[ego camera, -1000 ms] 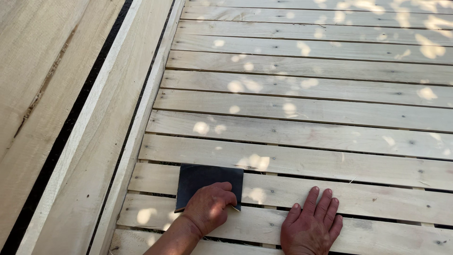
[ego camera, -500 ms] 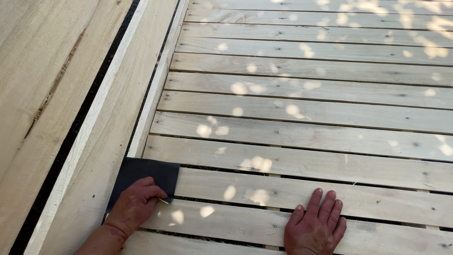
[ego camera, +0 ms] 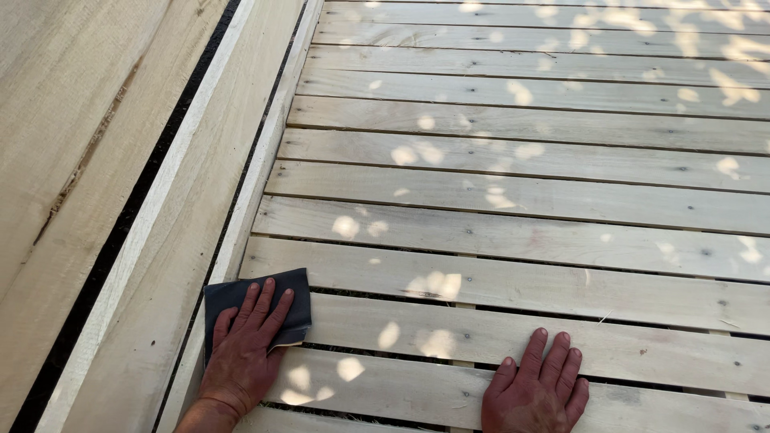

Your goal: The person sands the slatted wooden surface of a large frame using a folded sheet of sandpaper held in the right hand, rubbing it back and forth across the slats while the left hand rests on the wood for support. The person works progressively across different sections of the slatted panel throughout the episode.

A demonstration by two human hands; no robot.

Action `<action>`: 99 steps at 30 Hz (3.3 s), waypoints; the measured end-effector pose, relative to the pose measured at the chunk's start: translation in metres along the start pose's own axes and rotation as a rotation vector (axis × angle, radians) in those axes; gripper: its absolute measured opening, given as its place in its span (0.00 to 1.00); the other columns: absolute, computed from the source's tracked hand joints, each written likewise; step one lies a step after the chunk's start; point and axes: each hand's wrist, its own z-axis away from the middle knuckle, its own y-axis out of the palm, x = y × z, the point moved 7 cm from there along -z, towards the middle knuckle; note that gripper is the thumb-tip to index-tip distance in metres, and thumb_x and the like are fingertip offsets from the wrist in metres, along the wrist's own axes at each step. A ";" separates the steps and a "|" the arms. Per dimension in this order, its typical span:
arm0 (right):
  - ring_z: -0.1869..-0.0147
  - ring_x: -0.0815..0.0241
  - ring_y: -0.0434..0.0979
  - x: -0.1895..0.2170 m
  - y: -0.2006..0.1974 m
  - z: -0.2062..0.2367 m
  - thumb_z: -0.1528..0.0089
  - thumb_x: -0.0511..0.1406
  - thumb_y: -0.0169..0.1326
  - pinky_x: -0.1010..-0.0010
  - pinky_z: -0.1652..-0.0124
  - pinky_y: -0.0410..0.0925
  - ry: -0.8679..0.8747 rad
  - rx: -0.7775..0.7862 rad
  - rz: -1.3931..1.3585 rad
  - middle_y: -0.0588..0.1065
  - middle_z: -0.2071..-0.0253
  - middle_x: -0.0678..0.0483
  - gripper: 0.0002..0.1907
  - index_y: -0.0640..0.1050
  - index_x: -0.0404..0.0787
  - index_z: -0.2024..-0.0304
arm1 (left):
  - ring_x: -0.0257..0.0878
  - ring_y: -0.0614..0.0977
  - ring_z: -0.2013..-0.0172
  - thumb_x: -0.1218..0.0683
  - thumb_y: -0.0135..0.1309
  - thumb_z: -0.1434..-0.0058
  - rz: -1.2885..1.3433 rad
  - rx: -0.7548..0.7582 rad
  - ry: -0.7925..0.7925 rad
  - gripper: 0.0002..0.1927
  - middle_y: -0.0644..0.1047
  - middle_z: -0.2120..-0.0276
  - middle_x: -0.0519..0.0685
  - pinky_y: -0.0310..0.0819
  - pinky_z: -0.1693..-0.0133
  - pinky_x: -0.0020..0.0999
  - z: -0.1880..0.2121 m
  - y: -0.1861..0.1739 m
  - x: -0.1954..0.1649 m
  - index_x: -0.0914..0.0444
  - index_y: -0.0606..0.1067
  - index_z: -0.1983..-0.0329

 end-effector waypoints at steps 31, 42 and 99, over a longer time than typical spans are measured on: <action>0.19 0.40 0.55 -0.004 -0.003 0.008 0.38 0.49 0.43 0.41 0.26 0.43 -0.028 -0.197 -0.193 0.59 0.24 0.40 0.37 0.64 0.44 0.27 | 0.49 0.51 0.26 0.45 0.43 0.32 0.350 -0.224 0.435 0.29 0.53 0.24 0.47 0.36 0.31 0.56 -0.083 -0.012 -0.278 0.43 0.60 0.26; 0.20 0.39 0.54 -0.005 0.002 0.012 0.39 0.49 0.43 0.40 0.27 0.43 -0.051 -0.204 -0.196 0.59 0.24 0.39 0.37 0.64 0.43 0.28 | 0.52 0.39 0.24 0.40 0.41 0.32 0.197 -0.112 0.000 0.36 0.40 0.22 0.50 0.29 0.30 0.58 -0.126 -0.043 -0.277 0.44 0.47 0.22; 0.17 0.42 0.53 -0.011 0.029 -0.004 0.35 0.52 0.41 0.45 0.24 0.40 -0.018 0.051 0.183 0.57 0.22 0.44 0.37 0.63 0.49 0.25 | 0.59 0.46 0.25 0.42 0.49 0.39 -0.037 -0.091 -0.516 0.46 0.45 0.24 0.62 0.38 0.29 0.53 0.021 0.025 -0.087 0.55 0.48 0.20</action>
